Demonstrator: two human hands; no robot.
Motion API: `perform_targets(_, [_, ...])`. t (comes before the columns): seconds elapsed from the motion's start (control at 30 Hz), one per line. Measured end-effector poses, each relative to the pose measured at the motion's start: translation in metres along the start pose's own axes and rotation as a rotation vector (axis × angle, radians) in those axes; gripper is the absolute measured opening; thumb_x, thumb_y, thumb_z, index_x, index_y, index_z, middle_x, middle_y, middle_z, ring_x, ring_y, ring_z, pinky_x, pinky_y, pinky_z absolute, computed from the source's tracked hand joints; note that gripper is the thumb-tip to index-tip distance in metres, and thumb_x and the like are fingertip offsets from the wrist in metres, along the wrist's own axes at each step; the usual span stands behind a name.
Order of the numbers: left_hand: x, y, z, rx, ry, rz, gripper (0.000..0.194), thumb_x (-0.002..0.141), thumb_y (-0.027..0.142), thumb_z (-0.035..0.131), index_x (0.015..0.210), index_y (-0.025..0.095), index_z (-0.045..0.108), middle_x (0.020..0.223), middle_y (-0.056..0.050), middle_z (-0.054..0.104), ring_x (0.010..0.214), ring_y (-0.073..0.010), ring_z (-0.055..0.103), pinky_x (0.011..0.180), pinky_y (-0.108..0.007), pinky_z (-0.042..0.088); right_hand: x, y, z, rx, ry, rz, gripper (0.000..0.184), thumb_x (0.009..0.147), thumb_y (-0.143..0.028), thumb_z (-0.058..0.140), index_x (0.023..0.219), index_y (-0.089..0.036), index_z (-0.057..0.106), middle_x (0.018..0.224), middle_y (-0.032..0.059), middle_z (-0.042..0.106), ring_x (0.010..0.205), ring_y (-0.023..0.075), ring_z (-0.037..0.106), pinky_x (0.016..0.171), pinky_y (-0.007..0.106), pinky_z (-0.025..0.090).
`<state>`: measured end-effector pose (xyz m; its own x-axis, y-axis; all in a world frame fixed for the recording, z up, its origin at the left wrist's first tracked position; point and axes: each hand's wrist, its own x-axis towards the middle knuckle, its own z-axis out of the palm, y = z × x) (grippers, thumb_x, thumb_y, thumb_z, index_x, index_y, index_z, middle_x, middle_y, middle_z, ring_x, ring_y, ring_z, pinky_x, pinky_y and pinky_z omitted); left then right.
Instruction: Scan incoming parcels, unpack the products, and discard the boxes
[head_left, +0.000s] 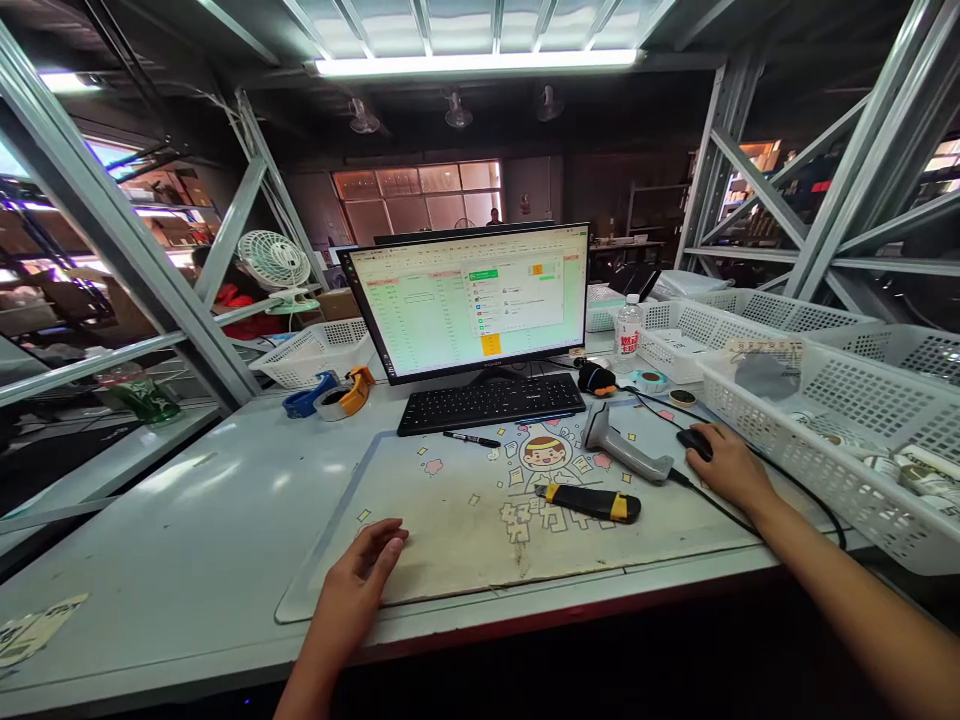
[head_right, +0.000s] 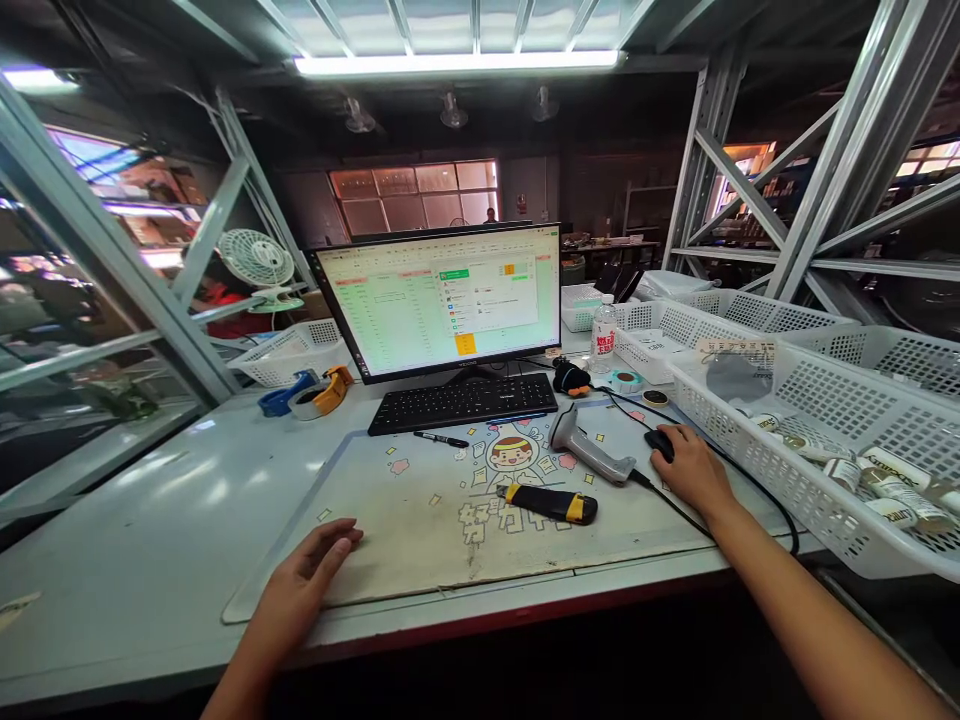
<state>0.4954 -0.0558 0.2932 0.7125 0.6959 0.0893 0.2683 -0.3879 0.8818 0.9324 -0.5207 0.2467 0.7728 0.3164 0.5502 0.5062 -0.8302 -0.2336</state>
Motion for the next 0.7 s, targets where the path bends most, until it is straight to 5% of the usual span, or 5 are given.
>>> perform_targets(0.5, [-0.002,0.013,0.0,0.022,0.012,0.006,0.069,0.081,0.078,0.067,0.12,0.022,0.073,0.117,-0.014,0.083,0.125,-0.0363,0.075,0.112,-0.049,0.059,0.005,-0.002,-0.006,0.037,-0.032,-0.019,0.046,0.094,-0.038,0.053,0.131,-0.014,0.069,0.133,0.018,0.07,0.12,0.0345,0.068,0.112,0.048,0.052])
perform_targets(0.7, [-0.002,0.012,0.0,0.03,0.005,-0.012,0.07,0.081,0.079,0.066,0.122,0.023,0.073,0.12,-0.014,0.083,0.127,-0.0359,0.074,0.112,-0.048,0.059,0.002,-0.003,-0.005,0.01,-0.004,0.0,0.044,0.093,-0.042,0.051,0.126,-0.017,0.066,0.126,0.0167,0.071,0.113,0.0349,0.068,0.101,0.048,0.056])
